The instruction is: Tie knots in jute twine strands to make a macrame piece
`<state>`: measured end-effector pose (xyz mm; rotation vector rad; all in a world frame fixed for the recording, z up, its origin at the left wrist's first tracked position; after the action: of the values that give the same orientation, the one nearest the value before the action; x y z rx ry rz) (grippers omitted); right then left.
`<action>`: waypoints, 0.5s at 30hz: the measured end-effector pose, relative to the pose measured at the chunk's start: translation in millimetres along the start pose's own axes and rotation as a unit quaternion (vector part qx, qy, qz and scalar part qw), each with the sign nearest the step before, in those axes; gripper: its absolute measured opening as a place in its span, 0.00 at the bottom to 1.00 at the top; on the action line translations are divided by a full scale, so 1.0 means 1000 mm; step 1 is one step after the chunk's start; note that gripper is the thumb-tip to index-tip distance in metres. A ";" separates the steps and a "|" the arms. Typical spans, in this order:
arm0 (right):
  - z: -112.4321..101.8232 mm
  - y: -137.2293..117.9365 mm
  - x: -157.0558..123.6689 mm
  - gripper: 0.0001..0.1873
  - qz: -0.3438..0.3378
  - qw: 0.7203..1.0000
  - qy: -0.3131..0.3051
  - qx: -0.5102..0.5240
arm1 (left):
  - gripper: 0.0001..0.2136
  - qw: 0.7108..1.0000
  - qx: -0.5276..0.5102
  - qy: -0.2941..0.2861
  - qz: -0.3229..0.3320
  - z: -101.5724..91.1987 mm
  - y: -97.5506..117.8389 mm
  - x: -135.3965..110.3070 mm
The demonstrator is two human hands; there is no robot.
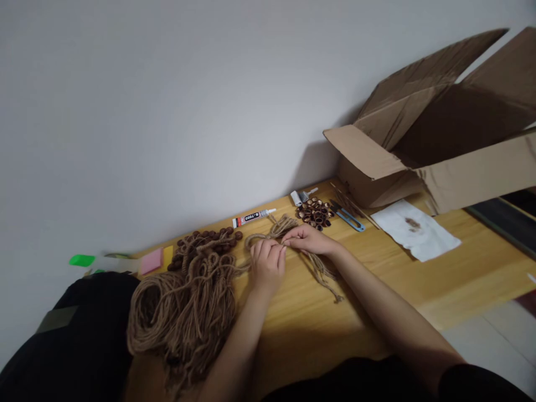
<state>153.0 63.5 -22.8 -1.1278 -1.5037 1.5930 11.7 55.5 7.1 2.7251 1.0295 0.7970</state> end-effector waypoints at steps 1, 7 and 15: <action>0.000 -0.001 0.000 0.19 0.000 1.000 -0.001 0.004 | 0.07 1.000 0.000 0.001 0.001 0.000 0.000 0.000; 0.000 -0.001 0.000 0.17 -0.004 1.000 0.002 0.026 | 0.06 1.000 0.003 0.005 -0.005 0.000 0.000 -0.001; 0.000 -0.004 -0.001 0.18 0.008 0.999 0.002 0.036 | 0.03 0.999 0.007 0.041 0.019 0.001 -0.001 -0.002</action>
<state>153.3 63.5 -19.0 -1.1051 -1.4264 1.6408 9.7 55.1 5.1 2.7522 1.0058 0.9177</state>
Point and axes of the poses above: each hand's wrist, its own x-axis towards the middle knuckle, its own z-axis out of the palm, y = z × x, the point moved 4 cm from there along x, towards the middle knuckle, and after that the axes turned 10 degrees about -y, right-handed, at the moved point
